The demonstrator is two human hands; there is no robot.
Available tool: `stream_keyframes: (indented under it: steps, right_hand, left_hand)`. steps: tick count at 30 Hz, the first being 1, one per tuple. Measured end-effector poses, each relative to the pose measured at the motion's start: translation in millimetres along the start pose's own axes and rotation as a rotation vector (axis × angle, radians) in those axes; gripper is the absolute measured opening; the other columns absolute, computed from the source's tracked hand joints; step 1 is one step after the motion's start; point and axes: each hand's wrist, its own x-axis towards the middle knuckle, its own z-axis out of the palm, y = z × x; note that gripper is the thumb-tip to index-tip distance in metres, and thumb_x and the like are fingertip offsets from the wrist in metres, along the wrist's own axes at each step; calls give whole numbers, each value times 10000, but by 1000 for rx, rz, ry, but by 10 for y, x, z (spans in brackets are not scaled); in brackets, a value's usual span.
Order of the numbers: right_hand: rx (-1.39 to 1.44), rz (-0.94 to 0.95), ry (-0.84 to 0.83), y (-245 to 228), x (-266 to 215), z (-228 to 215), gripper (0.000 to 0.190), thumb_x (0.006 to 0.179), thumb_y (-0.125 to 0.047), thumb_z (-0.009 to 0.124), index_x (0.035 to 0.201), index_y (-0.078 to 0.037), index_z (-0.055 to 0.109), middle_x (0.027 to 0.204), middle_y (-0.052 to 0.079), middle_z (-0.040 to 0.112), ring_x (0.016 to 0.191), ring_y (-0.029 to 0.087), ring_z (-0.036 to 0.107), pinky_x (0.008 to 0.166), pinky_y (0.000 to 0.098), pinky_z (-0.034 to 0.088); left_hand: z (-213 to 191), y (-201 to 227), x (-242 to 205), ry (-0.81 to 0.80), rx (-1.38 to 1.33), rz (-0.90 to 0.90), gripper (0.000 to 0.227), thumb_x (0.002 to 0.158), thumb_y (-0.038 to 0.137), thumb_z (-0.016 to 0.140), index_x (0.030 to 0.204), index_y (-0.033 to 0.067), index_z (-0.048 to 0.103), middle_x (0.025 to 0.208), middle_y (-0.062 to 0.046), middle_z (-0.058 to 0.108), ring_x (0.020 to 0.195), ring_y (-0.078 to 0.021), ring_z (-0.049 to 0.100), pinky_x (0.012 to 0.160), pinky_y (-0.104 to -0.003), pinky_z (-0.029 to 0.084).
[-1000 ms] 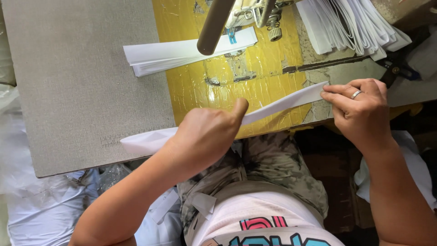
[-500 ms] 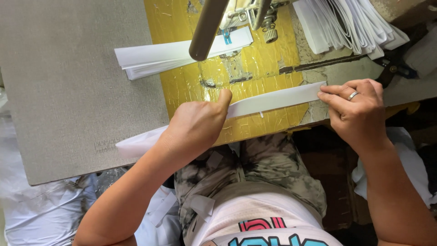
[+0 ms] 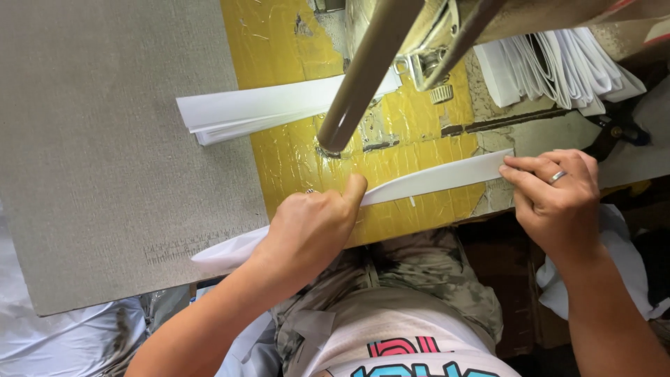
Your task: The person cuts long white fabric strips into smaller pieces using scissors. They repeatedly pick up a strip, cut it, and place the resulting pieces onto a pile on the table.
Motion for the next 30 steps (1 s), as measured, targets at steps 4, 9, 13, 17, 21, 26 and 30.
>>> stream_keyframes:
  steps: [4,9,13,17,21,26,30]
  right_hand:
    - [0,23,-17,-20,-16,-1,249,963,163,779,1056,-59,843,1167,59,806,1057,321,624,1028,498,493]
    - [0,32,-19,-27,-15,-4,291,937,194,758,1057,-56,844,1164,64,808,1054,327,628,1033,497,500]
    - [-4,38,-21,-20,-20,-3,301,928,187,748,1064,-63,845,1169,52,809,1068,323,620,1047,486,497]
    - [-15,33,-31,-14,-23,-8,302,948,181,741,1068,-75,848,1181,46,814,1082,320,623,1043,484,494]
    - [-23,30,-32,-14,-37,-5,298,944,175,756,1066,-78,856,1174,47,819,1084,321,622,1029,481,491]
    - [-18,43,-33,-17,-32,-4,323,936,189,750,1067,-86,857,1178,39,818,1078,326,627,1033,472,484]
    - [-21,38,-29,-14,-25,-6,315,939,182,755,1074,-82,860,1174,37,820,1071,319,623,1027,463,479]
  left_hand:
    - [53,-9,-28,68,11,2,105,970,170,561,1015,138,471,514,41,554,379,-218,587,335,-376,378]
    - [35,-13,-30,97,21,17,266,814,-22,555,1022,130,487,509,45,532,373,-205,567,336,-364,356]
    - [11,-7,-28,64,8,15,257,833,-29,548,1023,128,472,523,34,555,387,-224,585,340,-372,368]
    - [-27,-2,-19,85,65,6,270,814,4,583,1018,148,479,551,24,572,419,-218,614,338,-367,384]
    - [-241,-35,5,3,-34,9,310,797,-50,545,1047,116,466,554,4,574,423,-266,617,337,-406,391]
    - [-330,-89,62,-192,-148,-11,357,845,-26,505,1174,90,431,559,-14,609,472,-345,639,371,-487,427]
    - [-301,-160,124,-306,-235,-87,211,1032,157,458,1219,81,395,607,-79,646,535,-440,647,441,-563,437]
